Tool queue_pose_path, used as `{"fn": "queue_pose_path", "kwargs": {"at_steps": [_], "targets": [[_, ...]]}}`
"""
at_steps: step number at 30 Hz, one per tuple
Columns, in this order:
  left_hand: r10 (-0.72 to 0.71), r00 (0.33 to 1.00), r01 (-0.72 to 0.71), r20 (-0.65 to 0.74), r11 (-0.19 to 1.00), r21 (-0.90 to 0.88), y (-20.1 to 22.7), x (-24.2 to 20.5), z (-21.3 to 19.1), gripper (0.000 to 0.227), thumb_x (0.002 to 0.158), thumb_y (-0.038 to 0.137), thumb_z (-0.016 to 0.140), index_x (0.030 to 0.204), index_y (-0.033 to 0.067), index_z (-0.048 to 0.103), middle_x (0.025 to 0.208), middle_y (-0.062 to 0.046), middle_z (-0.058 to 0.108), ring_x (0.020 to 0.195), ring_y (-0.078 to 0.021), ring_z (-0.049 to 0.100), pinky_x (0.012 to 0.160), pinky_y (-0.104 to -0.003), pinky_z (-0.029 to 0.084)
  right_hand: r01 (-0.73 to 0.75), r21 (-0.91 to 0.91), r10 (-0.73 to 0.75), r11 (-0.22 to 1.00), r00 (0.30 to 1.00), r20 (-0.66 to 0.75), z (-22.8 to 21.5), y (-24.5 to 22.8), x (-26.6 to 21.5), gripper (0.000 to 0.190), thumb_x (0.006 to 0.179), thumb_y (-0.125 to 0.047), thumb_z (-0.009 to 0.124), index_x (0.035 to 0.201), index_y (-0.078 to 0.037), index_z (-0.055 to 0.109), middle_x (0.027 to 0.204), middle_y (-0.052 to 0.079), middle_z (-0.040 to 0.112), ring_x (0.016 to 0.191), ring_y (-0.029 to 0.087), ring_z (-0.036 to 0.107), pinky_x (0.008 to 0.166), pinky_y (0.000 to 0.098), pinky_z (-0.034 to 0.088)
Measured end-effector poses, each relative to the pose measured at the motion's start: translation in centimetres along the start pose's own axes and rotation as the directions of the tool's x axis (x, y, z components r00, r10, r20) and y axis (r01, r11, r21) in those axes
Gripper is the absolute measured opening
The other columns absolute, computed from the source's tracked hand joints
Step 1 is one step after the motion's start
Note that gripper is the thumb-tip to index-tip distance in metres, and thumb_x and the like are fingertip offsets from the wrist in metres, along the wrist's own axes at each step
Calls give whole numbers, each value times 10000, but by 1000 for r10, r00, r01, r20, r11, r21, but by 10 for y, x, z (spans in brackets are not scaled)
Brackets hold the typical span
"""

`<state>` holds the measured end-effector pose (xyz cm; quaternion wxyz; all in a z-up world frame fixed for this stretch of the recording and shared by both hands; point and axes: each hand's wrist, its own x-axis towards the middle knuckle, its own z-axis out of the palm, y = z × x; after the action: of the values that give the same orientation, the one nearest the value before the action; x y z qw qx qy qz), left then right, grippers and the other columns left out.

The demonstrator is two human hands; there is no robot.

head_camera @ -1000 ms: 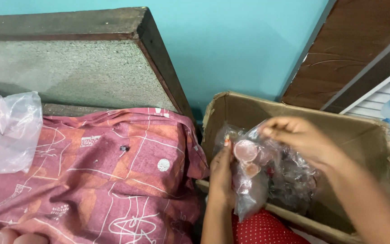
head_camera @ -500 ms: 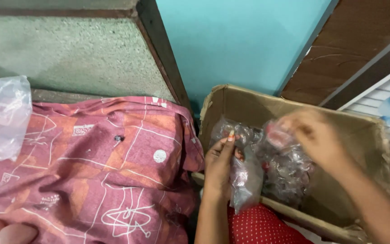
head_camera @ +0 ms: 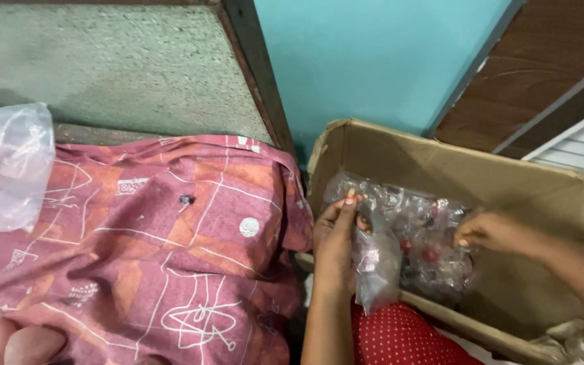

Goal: The recorder is sorting and organizing various wax-like shapes and candle-making supplies between a bed surface and a cardboard box.

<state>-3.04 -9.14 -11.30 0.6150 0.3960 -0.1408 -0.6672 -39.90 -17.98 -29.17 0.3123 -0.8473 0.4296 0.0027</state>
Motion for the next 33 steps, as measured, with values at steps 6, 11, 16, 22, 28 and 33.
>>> {"fn": "queue_pose_path", "kwargs": {"at_steps": [6,11,16,22,28,33], "targets": [[-20,1000,20,-22,1000,10,7,-8,9,134,978,163,631,992,52,705,703,-6,632,599,-79,552,551,-215,439,-401,-162,432,902,825,364,10,-1,8,168,924,-223,628,923,-104,746,932,72,773,798,171,714,772,329,611],[-1,1000,1,-25,1000,30,0,-1,0,143,987,165,628,1012,51,711,703,0,626,596,-73,545,549,-208,434,-357,158,303,921,909,287,12,-22,25,250,857,-80,566,1045,-112,728,1088,88,739,985,183,694,874,301,587],[-31,998,33,-48,999,43,5,-6,5,163,983,176,625,1019,44,715,704,2,622,620,-79,552,592,-216,447,-267,469,201,842,962,186,27,-41,32,465,791,63,506,1166,-120,711,1243,104,705,1172,194,674,976,273,563],[-6,1000,7,-21,999,38,2,-3,4,176,985,185,626,1022,34,709,710,-2,622,640,-84,556,627,-216,453,-497,274,496,823,865,79,-12,-21,34,363,866,128,538,1099,-64,738,1191,115,728,1003,231,737,880,346,612],[12,999,-9,-38,997,74,7,-7,7,188,986,196,633,1007,30,719,706,0,619,629,-79,544,608,-213,445,-594,-4,517,805,697,496,71,65,14,278,892,-8,639,1149,-78,720,1149,97,733,902,140,725,834,324,642],[-31,997,32,-66,999,16,8,-8,6,162,963,181,623,983,46,711,696,-12,633,614,-93,569,598,-224,475,-658,62,554,751,678,483,28,-38,21,413,907,-67,657,1307,-170,641,1202,41,734,951,167,725,849,334,654]]}}
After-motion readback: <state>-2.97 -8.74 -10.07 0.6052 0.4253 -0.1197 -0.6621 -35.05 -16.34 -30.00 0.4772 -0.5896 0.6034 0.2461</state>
